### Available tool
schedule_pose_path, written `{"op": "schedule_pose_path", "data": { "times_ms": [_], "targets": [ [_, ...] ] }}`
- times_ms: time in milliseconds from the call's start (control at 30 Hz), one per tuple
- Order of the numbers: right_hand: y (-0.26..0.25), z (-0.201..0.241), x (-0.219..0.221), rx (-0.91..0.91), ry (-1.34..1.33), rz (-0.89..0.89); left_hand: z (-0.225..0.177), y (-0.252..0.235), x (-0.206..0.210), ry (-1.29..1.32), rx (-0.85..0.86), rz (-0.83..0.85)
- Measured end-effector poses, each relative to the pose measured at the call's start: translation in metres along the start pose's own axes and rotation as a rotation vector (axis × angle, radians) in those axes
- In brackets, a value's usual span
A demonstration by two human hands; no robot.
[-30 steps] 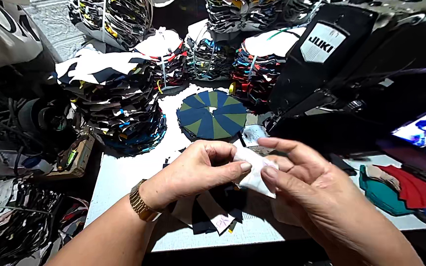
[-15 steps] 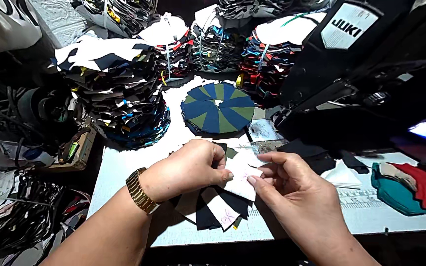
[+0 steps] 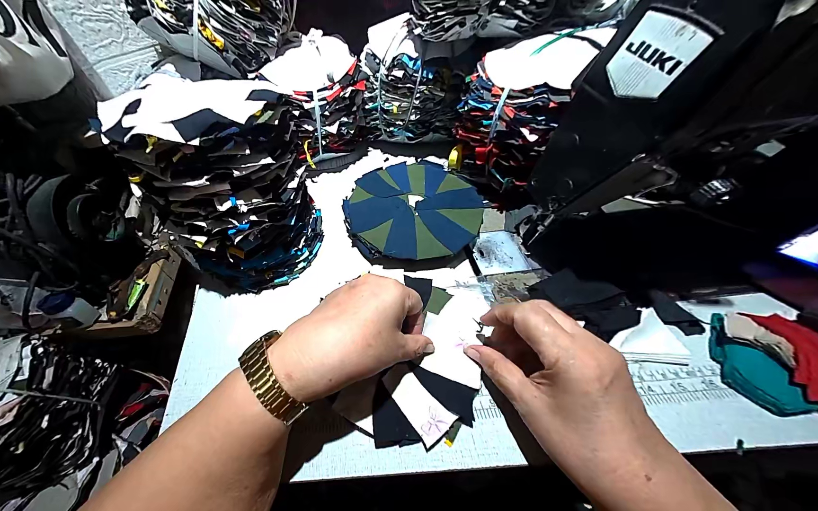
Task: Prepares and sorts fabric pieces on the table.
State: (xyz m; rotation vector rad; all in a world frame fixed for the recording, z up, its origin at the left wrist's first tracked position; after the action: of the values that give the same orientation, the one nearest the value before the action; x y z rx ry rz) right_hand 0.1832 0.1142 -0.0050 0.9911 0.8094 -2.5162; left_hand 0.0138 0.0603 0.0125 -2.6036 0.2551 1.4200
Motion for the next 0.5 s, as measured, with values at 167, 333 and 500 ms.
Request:
{"op": "schedule_pose_path", "data": {
  "times_ms": [167, 333, 500],
  "targets": [
    [0.003, 0.008, 0.0, -0.134, -0.009, 0.084, -0.003, 0.002, -0.009, -0.013, 0.021, -0.102],
    [0.007, 0.003, 0.012, -0.193, 0.111, 0.182, -0.003, 0.001, -0.012, -0.207, -0.041, -0.068],
    [-0.012, 0.001, -0.019, -0.115, -0.043, 0.176, 0.008, -0.002, -0.016, -0.049, -0.005, -0.142]
  ]
}}
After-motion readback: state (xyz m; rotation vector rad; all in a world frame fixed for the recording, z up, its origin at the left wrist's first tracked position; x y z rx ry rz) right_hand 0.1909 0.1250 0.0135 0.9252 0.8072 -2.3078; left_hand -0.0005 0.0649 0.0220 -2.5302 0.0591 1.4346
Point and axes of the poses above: each hand's wrist, its own y-axis away from the middle knuckle, its own x-axis out of the palm, z = x × y, the point moved 7 cm from there along -y, towards the middle knuckle, and after that the axes turned 14 degrees about x, right-handed, at the moved point
